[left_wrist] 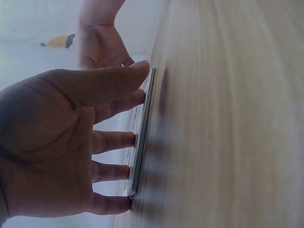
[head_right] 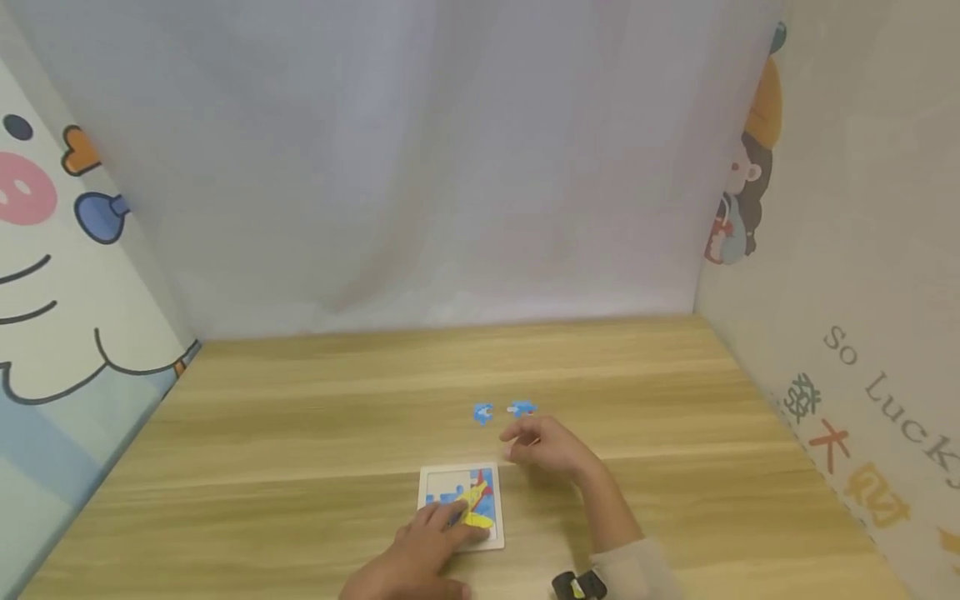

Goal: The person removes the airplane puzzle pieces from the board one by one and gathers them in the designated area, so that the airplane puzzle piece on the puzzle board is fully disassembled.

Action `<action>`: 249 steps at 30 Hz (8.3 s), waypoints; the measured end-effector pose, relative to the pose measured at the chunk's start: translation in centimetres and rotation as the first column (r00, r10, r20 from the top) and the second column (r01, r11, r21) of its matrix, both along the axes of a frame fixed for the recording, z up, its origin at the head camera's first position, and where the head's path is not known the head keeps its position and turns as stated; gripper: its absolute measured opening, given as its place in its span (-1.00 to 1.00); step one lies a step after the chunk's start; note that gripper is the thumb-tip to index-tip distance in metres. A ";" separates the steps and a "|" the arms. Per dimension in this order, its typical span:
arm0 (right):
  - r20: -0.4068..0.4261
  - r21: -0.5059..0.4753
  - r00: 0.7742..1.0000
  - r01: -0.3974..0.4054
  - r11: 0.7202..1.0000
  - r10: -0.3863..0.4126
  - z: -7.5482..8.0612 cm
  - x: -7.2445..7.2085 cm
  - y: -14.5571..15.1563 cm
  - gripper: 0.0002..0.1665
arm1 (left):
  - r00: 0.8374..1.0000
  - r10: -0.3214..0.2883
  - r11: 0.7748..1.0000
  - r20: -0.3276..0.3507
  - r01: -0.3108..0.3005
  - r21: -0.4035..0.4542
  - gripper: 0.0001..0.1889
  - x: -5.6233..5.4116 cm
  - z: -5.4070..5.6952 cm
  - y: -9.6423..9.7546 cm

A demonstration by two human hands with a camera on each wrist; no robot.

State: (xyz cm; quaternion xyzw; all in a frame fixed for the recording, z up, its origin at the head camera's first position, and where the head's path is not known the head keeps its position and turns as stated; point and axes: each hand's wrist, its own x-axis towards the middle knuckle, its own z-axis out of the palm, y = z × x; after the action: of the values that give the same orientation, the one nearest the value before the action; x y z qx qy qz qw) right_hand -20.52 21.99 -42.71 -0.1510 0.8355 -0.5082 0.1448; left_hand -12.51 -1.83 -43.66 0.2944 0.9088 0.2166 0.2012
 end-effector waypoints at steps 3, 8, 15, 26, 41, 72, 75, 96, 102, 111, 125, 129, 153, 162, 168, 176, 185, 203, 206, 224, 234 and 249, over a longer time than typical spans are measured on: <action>-0.003 -0.016 0.999 -0.033 0.999 0.033 -0.3 0.1 -0.2 -0.65 | 1.000 -0.007 1.000 -0.015 0.007 -0.006 -0.39 -0.1 -0.2 0.0; -0.017 0.003 0.998 -0.063 0.998 0.063 -0.9 0.1 -0.6 -0.64 | 1.000 -0.009 1.000 -0.016 0.009 -0.012 -0.39 -0.1 -0.4 0.0; -0.029 0.065 0.989 -0.144 0.988 0.146 -1.6 0.1 -1.1 -0.61 | 1.000 -0.006 1.000 -0.013 0.006 0.008 -0.39 -0.1 -0.5 0.0; -0.069 0.100 0.992 -0.103 0.990 0.110 -2.2 -0.5 -2.6 -0.70 | 1.000 -0.001 0.999 0.010 0.001 0.037 -0.40 -0.1 -0.5 -0.1; -0.025 0.185 0.999 -0.043 0.982 0.048 -2.5 -0.1 -3.5 -0.70 | 0.998 0.007 1.000 0.059 -0.009 0.029 -0.40 0.1 0.0 0.1; -0.026 0.024 0.999 -0.033 0.999 0.034 -2.4 0.3 -3.8 -0.73 | 1.000 0.004 1.000 0.000 -0.004 0.001 -0.40 0.0 -0.1 0.3; -0.004 -0.030 0.999 -0.034 0.999 0.034 -2.5 0.4 -3.7 -0.75 | 1.000 0.010 1.000 0.012 -0.010 -0.004 -0.41 0.0 -0.1 0.3; 0.047 -0.141 0.999 0.005 0.990 0.002 -2.0 0.3 -2.7 -0.81 | 1.000 0.007 1.000 0.004 -0.007 0.003 -0.41 0.1 0.2 0.1; 0.027 -0.147 1.000 0.012 0.989 -0.008 -1.9 0.4 -2.5 -0.79 | 1.000 0.006 1.000 -0.014 -0.006 -0.001 -0.41 0.1 0.1 0.1; 0.009 -0.139 0.999 0.039 0.989 -0.038 -1.8 0.4 -1.4 -0.84 | 1.000 0.018 1.000 -0.002 -0.018 -0.001 -0.40 0.2 0.3 0.1; 0.021 -0.206 0.995 0.096 0.974 -0.093 -2.0 0.4 -0.5 -0.77 | 0.999 0.031 0.999 0.029 -0.030 -0.011 -0.39 0.2 0.3 0.2; 0.033 -0.218 0.991 0.131 0.967 -0.127 -2.2 0.2 0.1 -0.74 | 0.999 0.034 0.999 0.020 -0.034 -0.005 -0.39 0.2 0.2 0.2; 0.028 -0.204 0.973 0.228 0.952 -0.228 -2.5 -0.5 3.1 -0.73 | 0.999 0.032 0.999 0.016 -0.032 0.007 -0.40 0.0 -0.1 -0.2; 0.045 -0.207 0.969 0.248 0.946 -0.244 -2.7 -1.3 3.7 -0.74 | 0.999 0.032 0.999 0.021 -0.032 0.007 -0.41 -0.1 -0.2 -0.4; 0.052 -0.145 0.956 0.293 0.945 -0.288 -2.1 -2.1 4.3 -0.66 | 0.999 0.031 0.999 0.023 -0.031 0.011 -0.40 -0.1 -0.3 -0.5; 0.052 -0.068 0.947 0.320 0.945 -0.317 -1.7 -3.4 5.2 -0.66 | 0.999 0.037 0.999 0.020 -0.037 0.017 -0.40 0.1 -0.2 -0.5; 0.036 -0.029 0.939 0.342 0.939 -0.341 -1.9 -4.9 5.9 -0.63 | 1.000 0.028 0.999 0.000 -0.028 0.024 -0.39 0.0 -0.1 -0.6; 0.041 0.015 0.895 0.445 0.896 -0.445 -2.3 -5.9 5.9 -0.68 | 0.999 0.037 0.999 0.007 -0.037 0.025 -0.40 0.3 0.4 -0.6; 0.046 0.022 0.883 0.466 0.884 -0.467 -2.1 -5.8 5.8 -0.67 | 0.999 0.033 0.999 0.006 -0.033 0.028 -0.40 0.4 0.5 -0.6; 0.082 0.067 0.850 0.516 0.854 -0.520 -1.5 -5.5 5.8 -0.66 | 0.999 0.032 0.999 -0.001 -0.032 0.029 -0.39 0.5 0.7 -0.7; 0.069 0.060 0.835 0.543 0.838 -0.546 -1.8 -5.6 5.6 -0.68 | 1.000 0.012 1.000 -0.017 -0.012 0.004 -0.38 0.5 0.8 -0.7; 0.044 0.017 0.870 0.492 0.871 -0.492 -1.4 -4.1 4.9 -0.62 | 1.000 0.013 0.997 -0.020 -0.011 0.077 -0.43 0.4 0.5 -1.1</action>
State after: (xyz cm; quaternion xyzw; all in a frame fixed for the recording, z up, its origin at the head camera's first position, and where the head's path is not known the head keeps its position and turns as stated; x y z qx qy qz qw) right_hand -24.59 26.86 -44.11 0.0789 0.8441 -0.5294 0.0310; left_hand -12.08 -2.93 -43.16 0.2986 0.9035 0.2497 0.1793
